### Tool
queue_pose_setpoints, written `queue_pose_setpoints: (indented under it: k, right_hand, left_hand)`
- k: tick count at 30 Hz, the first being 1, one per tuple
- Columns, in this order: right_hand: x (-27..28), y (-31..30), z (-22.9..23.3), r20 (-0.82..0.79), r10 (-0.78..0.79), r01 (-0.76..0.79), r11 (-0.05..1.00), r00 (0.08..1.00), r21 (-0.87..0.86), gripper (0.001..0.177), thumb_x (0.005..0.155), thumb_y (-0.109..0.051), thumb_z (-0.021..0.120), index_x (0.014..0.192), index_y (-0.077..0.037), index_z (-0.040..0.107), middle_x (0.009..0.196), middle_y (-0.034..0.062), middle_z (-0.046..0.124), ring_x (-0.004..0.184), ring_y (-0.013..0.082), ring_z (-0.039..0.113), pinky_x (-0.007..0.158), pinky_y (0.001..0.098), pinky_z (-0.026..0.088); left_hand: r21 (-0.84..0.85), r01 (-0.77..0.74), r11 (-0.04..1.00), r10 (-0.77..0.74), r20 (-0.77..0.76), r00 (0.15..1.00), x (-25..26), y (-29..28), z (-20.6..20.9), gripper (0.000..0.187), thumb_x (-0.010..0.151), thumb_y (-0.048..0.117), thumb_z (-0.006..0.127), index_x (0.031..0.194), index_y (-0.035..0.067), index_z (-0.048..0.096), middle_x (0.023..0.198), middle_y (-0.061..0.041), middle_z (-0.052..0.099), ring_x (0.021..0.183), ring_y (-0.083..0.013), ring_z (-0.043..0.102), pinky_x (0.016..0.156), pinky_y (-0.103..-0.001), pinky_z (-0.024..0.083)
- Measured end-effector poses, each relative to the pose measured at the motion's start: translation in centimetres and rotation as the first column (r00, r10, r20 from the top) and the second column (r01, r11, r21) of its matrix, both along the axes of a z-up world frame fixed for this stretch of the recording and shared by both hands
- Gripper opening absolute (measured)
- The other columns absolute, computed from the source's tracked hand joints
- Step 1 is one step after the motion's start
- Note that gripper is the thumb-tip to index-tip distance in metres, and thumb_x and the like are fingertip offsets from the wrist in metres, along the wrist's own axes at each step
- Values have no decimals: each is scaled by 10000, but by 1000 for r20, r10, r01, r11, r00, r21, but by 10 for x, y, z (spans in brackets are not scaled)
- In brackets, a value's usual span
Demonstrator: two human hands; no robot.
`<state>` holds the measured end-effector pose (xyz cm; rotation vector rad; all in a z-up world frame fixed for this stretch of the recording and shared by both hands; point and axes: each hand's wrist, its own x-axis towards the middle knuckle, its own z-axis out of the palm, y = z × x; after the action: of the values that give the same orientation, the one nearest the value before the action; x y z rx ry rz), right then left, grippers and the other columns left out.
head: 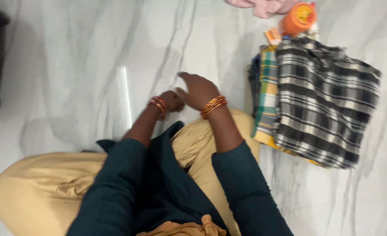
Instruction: The person folds a pink striped shirt on the floor, smoothing and aligning it before stacking it with other folded shirts. The person then moves a black suitcase into position and unzips it.
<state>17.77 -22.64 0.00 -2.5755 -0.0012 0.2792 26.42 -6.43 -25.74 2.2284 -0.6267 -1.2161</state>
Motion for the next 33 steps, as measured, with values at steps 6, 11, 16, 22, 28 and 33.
queue_pose_setpoints:
  k: [6,11,16,22,28,33]
  right_hand:
    - [10,-32,-57,-252,28,-48,996,967,-72,590,940,-446,633,1400,-85,555,1176,190,716,1130,363,657,979,454,513]
    - [19,-14,-60,-257,54,-43,998,965,47,573,958,-428,580,1425,-100,540,1124,151,746,1081,333,702,961,437,538]
    - [25,7,-62,-320,115,-126,992,940,-12,594,959,-452,574,1443,-111,536,1118,164,759,1109,343,690,994,437,530]
    - [31,-11,-91,-414,45,-77,995,909,-62,607,937,-502,566,1430,-150,543,1325,158,663,1248,342,606,1049,448,482]
    - [93,-55,-133,-344,-42,1,993,938,-117,599,956,-486,574,1446,-145,529,1346,185,647,1266,355,595,1077,449,474]
    - [157,-133,-167,-106,-359,332,920,927,-210,650,940,-414,617,1522,-177,451,1508,179,485,1341,394,518,1108,489,450]
  left_hand:
    - [640,4,769,-219,257,941,62,299,42,257,881,314,689,1010,114,789,997,-104,774,916,-279,733,853,-433,601]
    - [894,-156,420,-186,254,949,54,475,91,291,876,299,693,1103,151,798,1109,-128,785,1025,-318,743,918,-447,609]
    - [894,-164,417,-207,269,941,69,469,86,358,870,285,697,1197,187,807,1221,-152,796,1133,-357,754,983,-461,616]
    - [475,-249,844,-47,528,848,86,283,50,802,749,139,738,1493,261,466,1631,-174,289,1411,-466,302,1059,-550,442]
    - [172,2,985,-139,789,599,44,62,58,635,876,300,605,1480,136,497,1620,-186,332,1455,-403,321,1092,-636,325]
    - [99,-26,995,-56,734,677,27,-27,75,673,942,416,502,1566,209,360,1668,-135,223,1546,-379,111,1154,-746,63]
